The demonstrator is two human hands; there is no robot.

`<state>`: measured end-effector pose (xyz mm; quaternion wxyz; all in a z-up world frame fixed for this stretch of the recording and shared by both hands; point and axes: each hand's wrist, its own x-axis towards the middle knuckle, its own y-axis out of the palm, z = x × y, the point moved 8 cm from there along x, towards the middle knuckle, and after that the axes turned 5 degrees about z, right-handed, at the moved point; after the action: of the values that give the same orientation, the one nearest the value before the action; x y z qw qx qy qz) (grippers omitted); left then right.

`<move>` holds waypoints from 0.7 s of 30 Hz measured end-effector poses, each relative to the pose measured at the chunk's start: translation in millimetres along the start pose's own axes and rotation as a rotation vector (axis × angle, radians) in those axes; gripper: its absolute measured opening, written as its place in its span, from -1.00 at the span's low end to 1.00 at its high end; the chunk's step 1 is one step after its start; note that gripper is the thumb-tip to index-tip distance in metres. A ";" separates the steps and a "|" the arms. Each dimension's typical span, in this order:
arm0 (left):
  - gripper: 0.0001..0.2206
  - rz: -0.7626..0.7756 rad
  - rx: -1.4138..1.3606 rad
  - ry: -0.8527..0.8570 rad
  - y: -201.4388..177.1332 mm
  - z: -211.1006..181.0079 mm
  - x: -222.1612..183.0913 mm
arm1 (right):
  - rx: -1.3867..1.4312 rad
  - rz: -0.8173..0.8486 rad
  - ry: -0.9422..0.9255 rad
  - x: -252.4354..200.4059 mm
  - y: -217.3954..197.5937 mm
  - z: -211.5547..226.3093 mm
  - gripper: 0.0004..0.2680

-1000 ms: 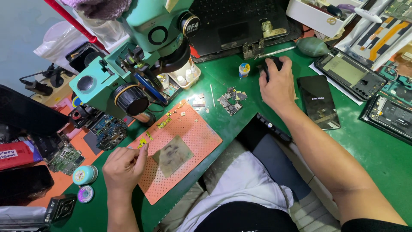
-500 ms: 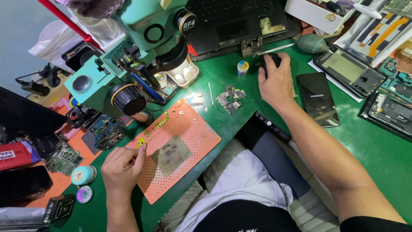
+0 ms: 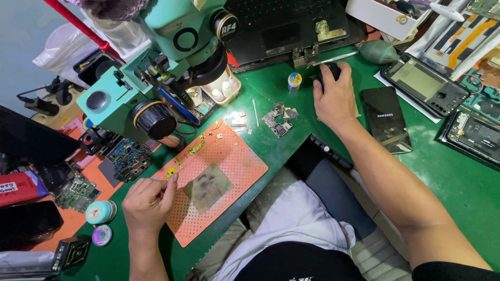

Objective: Repairing a mobile phone by assembling components and connecting ribbon cables

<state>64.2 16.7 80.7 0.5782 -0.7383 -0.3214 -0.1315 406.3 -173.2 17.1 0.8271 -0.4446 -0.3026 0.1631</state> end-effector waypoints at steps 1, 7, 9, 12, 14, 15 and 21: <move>-0.66 -0.001 0.000 0.000 0.1 0.0 -0.1 | 0.000 -0.001 0.000 0.1 1.3 -1.4 -0.75; -0.67 0.002 0.003 0.007 0.0 -0.4 0.0 | -0.003 0.032 0.019 1.1 1.7 -0.8 -0.74; -0.67 0.006 -0.005 -0.001 0.2 0.0 0.1 | -0.024 0.025 0.013 1.6 1.4 -0.2 -0.74; -0.67 0.006 0.000 -0.003 0.6 0.8 -0.7 | -0.031 0.004 -0.014 1.2 1.6 -0.4 -0.74; -0.68 0.003 -0.003 0.001 0.2 -0.3 -0.3 | -0.020 0.021 0.001 1.0 0.1 0.3 -0.74; -0.69 -0.001 -0.006 0.006 -0.4 -0.9 0.2 | -0.007 0.038 0.016 1.4 0.0 0.3 -0.74; -0.67 -0.001 -0.014 -0.011 -2.4 -2.8 2.7 | -0.002 0.018 0.016 1.6 0.1 -1.1 -0.74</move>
<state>65.3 15.3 84.9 0.5712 -0.7430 -0.3237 -0.1301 408.3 -173.0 17.1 0.8275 -0.4494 -0.2922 0.1670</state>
